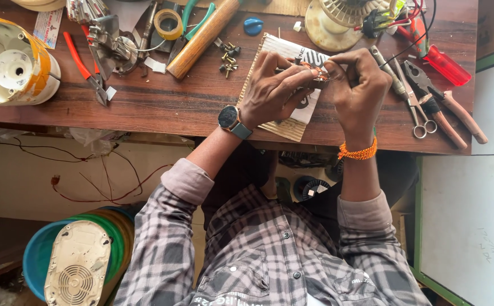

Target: The person sits at a workbench and works on a small electric motor armature, using their fingers to route and press copper winding wire around the armature slots, turning the armature as they go. They hold the motor in one hand while guiding the wire with the other throughout the clip.

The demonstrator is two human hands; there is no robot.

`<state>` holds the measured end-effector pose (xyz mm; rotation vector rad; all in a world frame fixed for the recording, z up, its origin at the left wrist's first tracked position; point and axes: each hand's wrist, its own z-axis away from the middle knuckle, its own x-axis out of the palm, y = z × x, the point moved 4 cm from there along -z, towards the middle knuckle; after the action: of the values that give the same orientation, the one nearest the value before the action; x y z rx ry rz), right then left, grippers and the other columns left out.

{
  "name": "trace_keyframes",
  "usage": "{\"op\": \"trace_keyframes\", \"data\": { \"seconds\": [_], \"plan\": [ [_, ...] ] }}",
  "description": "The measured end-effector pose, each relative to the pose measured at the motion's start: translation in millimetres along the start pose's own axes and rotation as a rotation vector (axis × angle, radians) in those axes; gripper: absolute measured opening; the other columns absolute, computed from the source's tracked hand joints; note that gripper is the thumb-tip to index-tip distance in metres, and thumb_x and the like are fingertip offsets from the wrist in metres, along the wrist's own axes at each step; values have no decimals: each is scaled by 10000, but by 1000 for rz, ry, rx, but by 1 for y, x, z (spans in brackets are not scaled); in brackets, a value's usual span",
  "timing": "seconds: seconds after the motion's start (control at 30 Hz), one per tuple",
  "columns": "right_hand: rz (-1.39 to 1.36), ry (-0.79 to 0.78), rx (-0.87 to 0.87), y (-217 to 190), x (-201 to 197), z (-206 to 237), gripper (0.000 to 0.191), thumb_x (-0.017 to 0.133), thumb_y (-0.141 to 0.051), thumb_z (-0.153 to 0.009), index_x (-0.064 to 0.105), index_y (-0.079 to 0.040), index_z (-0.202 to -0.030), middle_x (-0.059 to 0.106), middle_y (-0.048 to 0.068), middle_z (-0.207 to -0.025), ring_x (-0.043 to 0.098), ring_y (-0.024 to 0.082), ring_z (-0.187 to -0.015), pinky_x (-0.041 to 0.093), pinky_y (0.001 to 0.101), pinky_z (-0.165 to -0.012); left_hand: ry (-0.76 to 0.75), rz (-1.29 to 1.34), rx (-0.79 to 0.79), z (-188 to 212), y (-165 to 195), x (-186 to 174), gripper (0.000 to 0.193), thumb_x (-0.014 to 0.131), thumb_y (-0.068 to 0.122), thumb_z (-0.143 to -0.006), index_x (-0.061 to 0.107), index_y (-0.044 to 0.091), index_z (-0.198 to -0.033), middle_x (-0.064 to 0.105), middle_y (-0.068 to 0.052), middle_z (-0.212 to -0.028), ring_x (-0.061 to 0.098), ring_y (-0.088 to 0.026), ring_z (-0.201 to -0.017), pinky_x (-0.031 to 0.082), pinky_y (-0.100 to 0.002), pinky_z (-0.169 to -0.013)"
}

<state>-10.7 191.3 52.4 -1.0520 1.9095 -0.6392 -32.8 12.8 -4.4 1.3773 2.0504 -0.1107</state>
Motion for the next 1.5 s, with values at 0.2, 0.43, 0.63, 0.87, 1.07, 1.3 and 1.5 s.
{"op": "trace_keyframes", "data": {
  "seconds": [0.2, 0.43, 0.63, 0.87, 1.07, 1.3, 1.5],
  "plan": [
    [9, -139, -6, 15, 17, -22, 45, 761, 17, -1006, 742, -22, -1018, 664, -13, -802, 471, 23, -627, 323, 233, -530, -47, 16, -2, -9, 2, 0, 667, 842, 436, -917, 510, 254, -1467, 681, 73, -1152, 501, -186, -972, 425, -346, -937],
    [-91, -99, 168, 44, 2, -7, 66, 792, -50, -1000, 727, -55, -992, 664, -33, -817, 450, 20, -622, 312, 214, -529, -151, -60, 11, -24, -2, -5, 391, 888, 428, -892, 723, 326, -1231, 593, 96, -1010, 476, -197, -940, 478, -298, -846],
    [-244, -97, 163, 45, -7, 29, 88, 778, -46, -1012, 690, -49, -1007, 647, -47, -824, 481, -3, -669, 350, 201, -570, -167, 147, -126, -30, -16, -18, 415, 925, 378, -763, 773, 285, -1138, 592, 71, -956, 484, -200, -916, 482, -303, -755],
    [-171, -86, 104, 29, 12, 43, 58, 741, 24, -994, 715, -26, -1006, 657, -26, -752, 473, -6, -613, 328, 210, -527, -160, 168, -135, -29, -14, -27, 432, 919, 325, -802, 742, 261, -1190, 557, 38, -963, 489, -194, -956, 495, -332, -830],
    [-248, -46, 89, 21, 22, 45, 60, 707, 43, -1006, 707, -4, -1044, 704, 3, -840, 541, 2, -675, 388, 207, -562, -167, 131, -128, -28, -13, -23, 469, 900, 359, -800, 732, 282, -1232, 540, 45, -981, 485, -186, -959, 513, -317, -854],
    [-213, -32, 118, 18, 20, 48, 62, 742, 5, -984, 694, -11, -1021, 625, -11, -717, 479, 12, -619, 350, 215, -554, -228, 42, -75, -31, -9, -19, 481, 869, 401, -816, 736, 310, -1269, 540, 30, -1002, 482, -195, -955, 518, -317, -844],
    [-184, -26, 115, 15, 25, 52, 78, 743, 24, -966, 720, 7, -1038, 638, 22, -738, 496, 36, -627, 370, 228, -564, -221, 36, -77, -30, -8, -21, 461, 873, 377, -838, 724, 304, -1268, 556, 43, -1048, 497, -190, -1005, 516, -319, -910]
  ]
}}
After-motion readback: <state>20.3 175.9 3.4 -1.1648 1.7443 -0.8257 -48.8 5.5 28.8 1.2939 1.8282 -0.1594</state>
